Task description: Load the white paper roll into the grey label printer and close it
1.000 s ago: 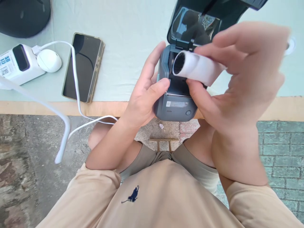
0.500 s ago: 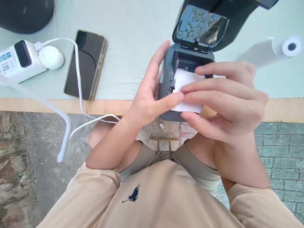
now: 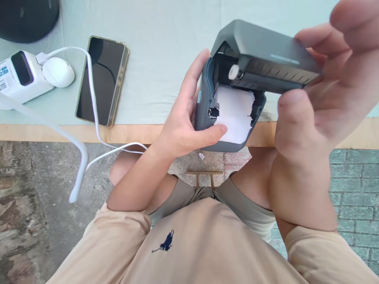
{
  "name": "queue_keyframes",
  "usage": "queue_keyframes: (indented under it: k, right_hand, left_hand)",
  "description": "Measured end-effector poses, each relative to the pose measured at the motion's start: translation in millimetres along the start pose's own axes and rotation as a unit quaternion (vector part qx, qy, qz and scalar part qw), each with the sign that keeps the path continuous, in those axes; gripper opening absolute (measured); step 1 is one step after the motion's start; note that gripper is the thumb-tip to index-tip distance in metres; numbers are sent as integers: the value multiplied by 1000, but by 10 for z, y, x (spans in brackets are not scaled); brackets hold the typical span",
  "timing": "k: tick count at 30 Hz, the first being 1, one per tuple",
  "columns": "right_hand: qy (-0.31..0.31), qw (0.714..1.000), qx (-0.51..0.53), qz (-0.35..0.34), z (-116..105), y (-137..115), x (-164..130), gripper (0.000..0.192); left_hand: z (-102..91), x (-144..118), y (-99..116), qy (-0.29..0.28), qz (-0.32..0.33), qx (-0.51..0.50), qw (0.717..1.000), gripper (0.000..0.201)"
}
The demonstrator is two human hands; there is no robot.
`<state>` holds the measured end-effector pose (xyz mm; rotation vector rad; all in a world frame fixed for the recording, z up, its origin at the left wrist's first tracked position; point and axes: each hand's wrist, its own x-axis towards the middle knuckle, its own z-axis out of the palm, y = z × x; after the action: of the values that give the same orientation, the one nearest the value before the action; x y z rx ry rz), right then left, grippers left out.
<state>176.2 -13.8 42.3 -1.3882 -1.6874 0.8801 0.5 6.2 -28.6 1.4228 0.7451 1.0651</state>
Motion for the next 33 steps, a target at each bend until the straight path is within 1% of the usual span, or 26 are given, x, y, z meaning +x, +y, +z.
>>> queue_keyframes:
  k: [2, 3, 4, 7, 9, 12, 13, 14, 17, 18, 19, 20, 22, 24, 28, 31, 33]
  right_hand:
    - [54, 995, -28, -78, 57, 66, -10, 43]
    - [65, 992, -33, -106, 84, 112, -10, 44]
    - [53, 991, -32, -118, 106, 161, -7, 46]
    - [3, 992, -17, -129, 133, 280, 8, 51]
    - [-24, 992, 14, -124, 138, 313, 10, 49]
    - [-24, 993, 56, -97, 163, 304, -5, 41]
    - [-21, 994, 62, -87, 174, 294, -11, 39]
    - [-20, 994, 66, -80, 184, 282, -17, 39]
    - [-27, 993, 89, -66, 192, 248, -20, 39]
    - [-30, 993, 97, -57, 186, 235, -15, 40]
    - [-35, 993, 102, -47, 176, 221, -8, 42]
    - [-40, 993, 105, -36, 164, 205, 1, 44]
    - [-50, 994, 93, -20, 138, 174, 22, 47]
    - [-63, 996, 71, -9, 118, 151, 39, 48]
    - [-66, 995, 69, -9, 126, 151, 39, 46]
    - [-37, 996, 72, -43, 170, 171, 18, 42]
    - [-25, 998, 49, -43, 196, 179, 10, 40]
  left_hand:
    - [1, 0, 11, -6, -9, -1, 1000, 94]
    - [0, -3, 19, -7, -4, -6, 1000, 94]
    - [-1, -7, 28, -7, 0, -10, 1000, 93]
    - [-13, -23, 46, -6, -1, -17, 1000, 91]
    - [-24, -26, 44, -6, -3, -11, 1000, 94]
    - [-18, -13, 42, -2, -24, 1, 1000, 98]
    - [-5, -6, 50, -1, -38, -12, 999, 94]
    - [15, 1, 63, 9, -48, -38, 998, 87]
    - [83, 0, 148, 62, -53, -143, 986, 57]
    - [99, -12, 190, 80, -58, -156, 983, 49]
    - [108, -31, 238, 77, -47, -141, 986, 50]
    - [111, -53, 286, 69, -78, -87, 991, 45]
    - [106, -97, 373, 26, -72, 12, 997, 40]
    - [102, -115, 423, -16, -56, 83, 995, 39]
    - [154, -64, 410, -98, -24, 168, 981, 35]
    - [220, -63, 381, -163, -1, 216, 963, 31]
    - [245, -124, 382, -204, 14, 245, 948, 28]
